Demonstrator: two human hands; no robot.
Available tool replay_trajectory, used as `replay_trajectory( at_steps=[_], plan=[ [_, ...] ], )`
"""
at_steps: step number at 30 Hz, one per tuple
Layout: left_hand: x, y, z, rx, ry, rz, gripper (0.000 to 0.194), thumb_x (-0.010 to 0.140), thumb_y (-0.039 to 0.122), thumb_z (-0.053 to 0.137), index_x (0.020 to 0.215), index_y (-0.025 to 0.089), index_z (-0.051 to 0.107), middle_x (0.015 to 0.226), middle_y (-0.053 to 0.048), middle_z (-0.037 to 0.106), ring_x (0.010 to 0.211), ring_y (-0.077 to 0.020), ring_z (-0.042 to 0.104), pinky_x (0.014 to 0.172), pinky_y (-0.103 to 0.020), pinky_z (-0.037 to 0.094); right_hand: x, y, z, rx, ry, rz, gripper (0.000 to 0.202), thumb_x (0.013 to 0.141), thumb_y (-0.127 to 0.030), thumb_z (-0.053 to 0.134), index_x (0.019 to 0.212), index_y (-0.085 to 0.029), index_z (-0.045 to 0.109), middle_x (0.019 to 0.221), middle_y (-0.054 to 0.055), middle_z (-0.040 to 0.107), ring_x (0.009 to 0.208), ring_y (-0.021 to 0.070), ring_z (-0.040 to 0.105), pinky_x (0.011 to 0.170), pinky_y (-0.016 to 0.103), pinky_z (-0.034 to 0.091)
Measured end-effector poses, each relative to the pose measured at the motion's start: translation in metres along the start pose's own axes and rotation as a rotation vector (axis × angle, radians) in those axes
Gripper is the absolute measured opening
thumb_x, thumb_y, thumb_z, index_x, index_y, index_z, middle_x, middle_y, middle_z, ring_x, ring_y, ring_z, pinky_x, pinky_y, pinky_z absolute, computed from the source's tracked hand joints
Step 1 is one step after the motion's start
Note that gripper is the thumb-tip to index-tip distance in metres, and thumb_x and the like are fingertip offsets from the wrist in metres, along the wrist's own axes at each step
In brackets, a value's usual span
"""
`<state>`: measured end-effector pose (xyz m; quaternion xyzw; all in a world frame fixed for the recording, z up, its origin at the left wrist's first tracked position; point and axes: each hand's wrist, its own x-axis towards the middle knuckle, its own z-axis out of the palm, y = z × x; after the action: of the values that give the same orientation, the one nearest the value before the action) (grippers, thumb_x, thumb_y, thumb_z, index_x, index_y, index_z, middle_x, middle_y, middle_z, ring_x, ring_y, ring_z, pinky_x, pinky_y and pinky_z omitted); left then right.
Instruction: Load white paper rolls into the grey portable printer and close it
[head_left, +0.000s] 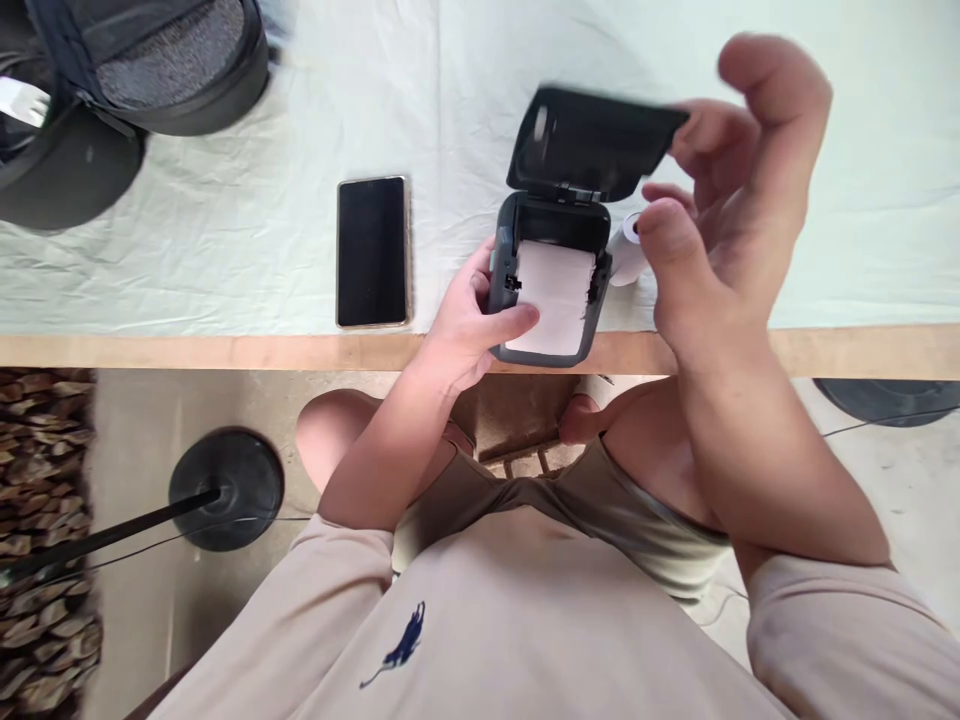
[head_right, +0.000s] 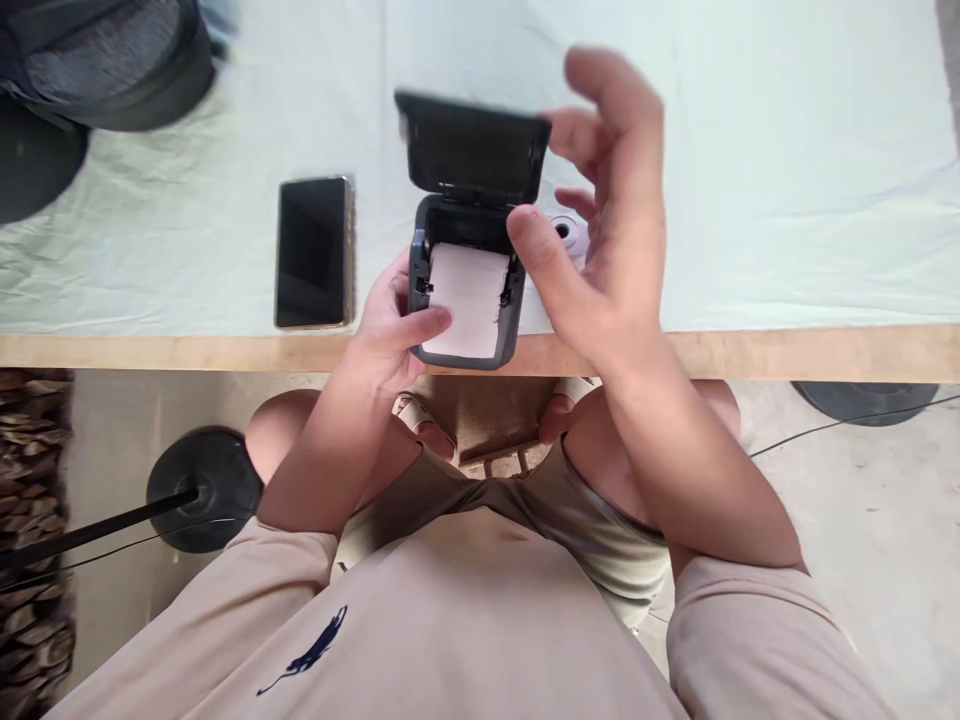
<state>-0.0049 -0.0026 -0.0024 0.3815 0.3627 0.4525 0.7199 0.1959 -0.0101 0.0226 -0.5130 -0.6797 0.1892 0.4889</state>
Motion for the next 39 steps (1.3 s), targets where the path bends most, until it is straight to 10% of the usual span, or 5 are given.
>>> replay_trajectory(
  at_steps=[4, 16, 22, 29, 39],
  plan=[
    [0.001, -0.003, -0.002, -0.011, -0.030, 0.017, 0.056, 0.066, 0.034, 0.099, 0.115, 0.026, 0.073, 0.088, 0.000, 0.076, 0.113, -0.0366, 0.082, 0.092, -0.044, 0.067, -0.006, 0.003, -0.001, 0.044, 0.020, -0.153, 0.036, 0.105, -0.042, 0.058, 0.140, -0.032, 0.064, 0.140, 0.006, 0.072, 0.133, 0.0262, 0.071, 0.095, 0.042, 0.061],
    [-0.007, 0.009, 0.010, -0.058, -0.004, -0.047, 0.054, 0.075, 0.060, 0.094, 0.107, 0.023, 0.073, 0.089, -0.006, 0.077, 0.106, -0.0399, 0.084, 0.074, -0.039, 0.068, -0.007, -0.024, -0.013, -0.236, -0.249, -0.129, 0.036, 0.103, -0.046, 0.064, 0.138, -0.037, 0.061, 0.144, 0.007, 0.071, 0.151, 0.0373, 0.061, 0.116, 0.061, 0.060],
    [-0.005, 0.001, 0.013, -0.141, 0.066, 0.002, 0.030, 0.077, 0.035, 0.091, 0.099, 0.022, 0.075, 0.087, -0.003, 0.074, 0.121, -0.0386, 0.081, 0.094, -0.044, 0.069, -0.006, -0.018, -0.013, -0.268, -0.256, -0.155, 0.040, 0.101, -0.044, 0.068, 0.140, -0.037, 0.061, 0.144, 0.008, 0.072, 0.144, 0.0375, 0.066, 0.116, 0.061, 0.061],
    [-0.002, 0.007, 0.015, -0.283, 0.012, -0.073, 0.043, 0.107, 0.055, 0.059, 0.107, 0.016, 0.077, 0.110, -0.010, 0.085, 0.152, -0.0394, 0.063, 0.120, -0.050, 0.060, -0.007, -0.015, -0.016, -0.274, -0.212, -0.211, 0.036, 0.109, -0.045, 0.055, 0.141, -0.034, 0.066, 0.149, 0.009, 0.070, 0.142, 0.0364, 0.067, 0.117, 0.059, 0.060],
    [0.003, 0.005, 0.011, -0.235, 0.241, -0.120, 0.036, 0.112, 0.048, 0.053, 0.105, 0.022, 0.077, 0.104, -0.007, 0.085, 0.146, -0.0337, 0.069, 0.116, -0.048, 0.063, -0.006, -0.012, -0.025, -0.236, -0.255, -0.299, 0.054, 0.101, -0.035, 0.071, 0.154, -0.036, 0.058, 0.156, 0.008, 0.069, 0.144, 0.0351, 0.068, 0.115, 0.055, 0.062]
  ],
)
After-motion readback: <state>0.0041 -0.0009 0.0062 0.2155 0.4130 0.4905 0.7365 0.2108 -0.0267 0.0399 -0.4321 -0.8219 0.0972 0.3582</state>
